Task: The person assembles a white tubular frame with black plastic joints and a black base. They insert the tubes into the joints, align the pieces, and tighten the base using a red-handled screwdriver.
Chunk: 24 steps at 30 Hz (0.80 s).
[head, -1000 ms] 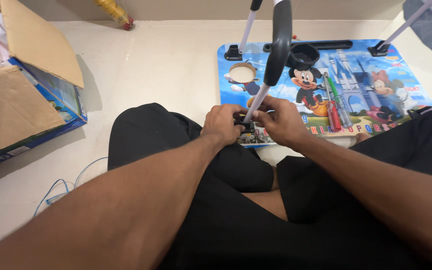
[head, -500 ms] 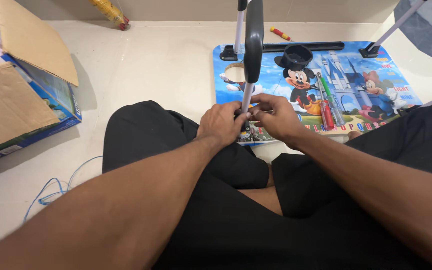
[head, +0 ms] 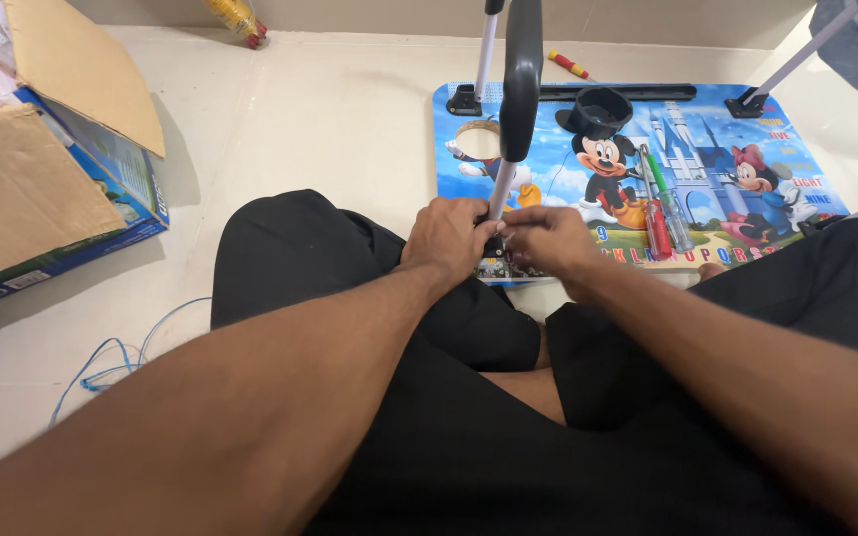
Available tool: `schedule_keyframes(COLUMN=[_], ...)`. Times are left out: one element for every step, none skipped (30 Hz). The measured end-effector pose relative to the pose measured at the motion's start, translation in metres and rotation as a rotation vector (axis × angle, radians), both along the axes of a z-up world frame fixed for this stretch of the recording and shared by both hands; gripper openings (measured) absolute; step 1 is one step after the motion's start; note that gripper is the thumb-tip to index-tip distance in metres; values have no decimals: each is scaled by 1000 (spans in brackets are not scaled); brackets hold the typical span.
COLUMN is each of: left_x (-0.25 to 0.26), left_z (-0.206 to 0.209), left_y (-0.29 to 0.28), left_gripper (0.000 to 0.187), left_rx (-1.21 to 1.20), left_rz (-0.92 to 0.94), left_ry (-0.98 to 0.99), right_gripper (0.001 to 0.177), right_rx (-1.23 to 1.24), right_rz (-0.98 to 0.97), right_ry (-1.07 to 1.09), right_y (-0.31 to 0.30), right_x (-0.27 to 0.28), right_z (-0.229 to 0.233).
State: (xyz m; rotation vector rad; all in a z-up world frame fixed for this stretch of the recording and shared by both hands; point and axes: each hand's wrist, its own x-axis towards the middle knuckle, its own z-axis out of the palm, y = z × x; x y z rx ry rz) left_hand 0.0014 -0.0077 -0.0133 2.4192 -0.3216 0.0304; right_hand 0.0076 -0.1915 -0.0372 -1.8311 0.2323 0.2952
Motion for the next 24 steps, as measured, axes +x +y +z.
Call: schedule_keyframes(left_x=[0, 0, -1, -2, -3, -3, -3, -4, -4, -5, -5, -5, -5, -4, -2, 2, 5, 10, 14, 19, 24, 28, 33, 38], left_z=[0, 0, 0, 0, 1, 3, 5, 7, 9, 10, 12, 12, 13, 13, 13, 14, 15, 16, 16, 17, 18, 19, 20, 20], left_y=[-1, -1, -1, 0, 0, 1, 1, 1, 0, 0, 0, 1, 2, 3, 4, 5, 6, 7, 8, 8, 10, 12, 14, 16], left_gripper=[31, 32, 30, 29, 27, 28, 28, 28, 28, 28, 28, 27, 27, 28, 28, 28, 29, 31, 34, 36, 38, 39, 40, 36], left_rx=[-1, -1, -14, -26, -38, -38, -38, -36, -36, -34, -33, -26, -18, -12, 3, 20, 38, 34, 30, 26, 4, -20, -43, -56], left_rz=[0, 3, 0, -4, -8, -3, 2, 7, 10, 11, 13, -7, -28, -47, -67, -87, -106, -107, -108, -109, -120, -130, -140, -89], left_ry=[5, 11, -2, -15, -29, -11, 7, 24, 43, 62, 81, 80, 79, 77, 76, 70, 65, 88, 110, 134, 131, 129, 128, 169], right_gripper=[30, 29, 27, 25, 24, 24, 24, 24, 22, 21, 20, 20, 21, 21, 21, 20, 20, 20, 19, 19, 19, 20, 21, 21], right_rx=[-10, -21, 7, 36, 64, 82, 100, 119, 104, 89, 75, 75, 74, 73, 74, 76, 79, 80, 81, 82, 88, 93, 98, 99], right_rz=[-9, -14, -8, -3, 2, 11, 19, 27, 33, 37, 42, 52, 61, 71, 73, 75, 77, 83, 89, 94, 95, 96, 97, 90], right_ry=[-5, -9, 15, 38, 61, 85, 109, 133, 138, 144, 149, 150, 150, 150, 162, 171, 179, 186, 192, 199, 206, 214, 222, 226], right_y=[-2, -4, -7, -9, -10, -9, -7, -6, -4, -2, -1, 0, 0, -1, -2, -3, -3, -3, -3, -3, -4, -4, -5, -5], right_x=[7, 15, 22, 28, 32, 33, 34, 34, 32, 29, 26, 24, 23, 23, 24, 25, 27, 29, 31, 32, 34, 34, 36, 38], right_z=[3, 6, 10, 15, 18, 19, 20, 20, 19, 18, 17, 16, 16, 17, 19, 22, 24, 26, 27, 28, 28, 29, 29, 30])
